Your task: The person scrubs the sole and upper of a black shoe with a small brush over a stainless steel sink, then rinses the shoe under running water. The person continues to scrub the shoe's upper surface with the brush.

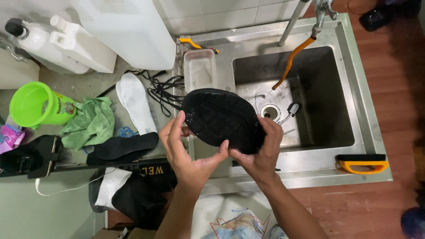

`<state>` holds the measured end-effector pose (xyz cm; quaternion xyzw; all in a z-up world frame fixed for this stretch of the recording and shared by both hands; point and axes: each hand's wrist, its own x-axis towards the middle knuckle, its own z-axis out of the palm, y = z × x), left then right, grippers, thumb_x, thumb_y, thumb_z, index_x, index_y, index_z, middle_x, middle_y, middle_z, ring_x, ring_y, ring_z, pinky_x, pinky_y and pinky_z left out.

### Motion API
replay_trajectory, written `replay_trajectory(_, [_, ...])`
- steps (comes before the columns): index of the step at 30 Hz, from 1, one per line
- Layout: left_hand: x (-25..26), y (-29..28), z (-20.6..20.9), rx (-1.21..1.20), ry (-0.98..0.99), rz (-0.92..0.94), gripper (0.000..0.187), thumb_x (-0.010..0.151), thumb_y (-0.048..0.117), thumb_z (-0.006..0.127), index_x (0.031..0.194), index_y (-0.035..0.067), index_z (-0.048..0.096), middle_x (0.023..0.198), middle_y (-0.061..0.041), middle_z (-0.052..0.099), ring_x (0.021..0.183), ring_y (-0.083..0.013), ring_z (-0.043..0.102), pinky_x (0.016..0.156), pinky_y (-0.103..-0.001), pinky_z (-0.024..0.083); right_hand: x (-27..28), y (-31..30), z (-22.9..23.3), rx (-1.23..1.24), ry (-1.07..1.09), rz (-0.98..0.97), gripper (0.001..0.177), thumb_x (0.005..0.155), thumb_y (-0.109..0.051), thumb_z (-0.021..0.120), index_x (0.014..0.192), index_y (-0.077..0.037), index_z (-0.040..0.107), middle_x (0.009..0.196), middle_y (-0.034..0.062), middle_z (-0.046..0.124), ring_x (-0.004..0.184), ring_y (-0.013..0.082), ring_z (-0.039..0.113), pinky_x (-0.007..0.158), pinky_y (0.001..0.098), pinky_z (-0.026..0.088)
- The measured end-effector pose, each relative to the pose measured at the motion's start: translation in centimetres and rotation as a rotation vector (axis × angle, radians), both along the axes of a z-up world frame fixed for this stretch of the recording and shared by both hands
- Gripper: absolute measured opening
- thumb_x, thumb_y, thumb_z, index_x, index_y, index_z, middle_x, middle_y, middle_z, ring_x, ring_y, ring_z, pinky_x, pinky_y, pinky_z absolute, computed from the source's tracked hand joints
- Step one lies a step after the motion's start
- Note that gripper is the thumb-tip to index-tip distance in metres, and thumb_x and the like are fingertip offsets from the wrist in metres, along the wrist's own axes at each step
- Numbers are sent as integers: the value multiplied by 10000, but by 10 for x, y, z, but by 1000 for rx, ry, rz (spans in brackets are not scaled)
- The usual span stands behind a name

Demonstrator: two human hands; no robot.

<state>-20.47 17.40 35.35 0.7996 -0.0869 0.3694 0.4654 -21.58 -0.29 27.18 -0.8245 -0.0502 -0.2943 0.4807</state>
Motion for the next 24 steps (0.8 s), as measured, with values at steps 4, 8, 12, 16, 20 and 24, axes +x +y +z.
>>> replay_trajectory(4, [0, 2, -6, 7, 22, -34, 1077, 718, 318, 1030, 1557, -70, 478, 1390, -252, 508, 1067, -331, 576, 897, -418, 594, 1, 1, 3, -10, 10, -11, 1070, 620, -318, 1067, 1476, 11, 513, 1372, 192, 546, 1246, 401, 538, 1086, 558, 445])
replay_trajectory(8, [-6, 8, -12, -21, 86, -151, 1115, 717, 313, 1015, 1586, -80, 438, 1470, -288, 500, 1096, -360, 645, 935, -496, 572, 7, -1, 3, 10, 22, -1, 1026, 639, -223, 1046, 1478, 16, 506, 1371, 204, 546, 1234, 400, 542, 1074, 565, 455])
replay_trajectory(12, [-22, 27, -21, 54, 181, -182, 1021, 844, 320, 936, 1625, -7, 365, 1607, -233, 443, 1210, -297, 718, 1152, -466, 594, 21, -5, -3, 81, 195, -72, 955, 615, -270, 943, 1460, -85, 537, 1384, 129, 558, 1307, 303, 583, 1081, 411, 508])
replay_trajectory(16, [-34, 45, -34, -4, 544, -148, 717, 786, 210, 940, 1429, 96, 642, 1548, -114, 543, 1356, -277, 629, 1123, -441, 533, 40, -15, -25, 660, 553, 117, 820, 752, -179, 906, 1485, -96, 546, 1366, 78, 648, 1187, 208, 643, 1022, 324, 553])
replay_trajectory(20, [-46, 59, -52, -25, 737, -136, 574, 797, 244, 906, 1331, 143, 724, 1478, -81, 627, 1404, -262, 603, 1115, -453, 537, 48, -18, -34, 958, 786, 122, 675, 819, -152, 820, 1460, -60, 629, 1312, 95, 733, 1210, 204, 679, 1073, 334, 563])
replay_trajectory(24, [-45, 58, -58, -17, 734, -170, 574, 803, 234, 907, 1337, 124, 724, 1446, -77, 673, 1352, -249, 659, 1125, -447, 536, 46, -16, -47, 904, 789, 176, 603, 829, -159, 827, 1406, -73, 674, 1240, 87, 753, 1130, 193, 699, 1005, 326, 585])
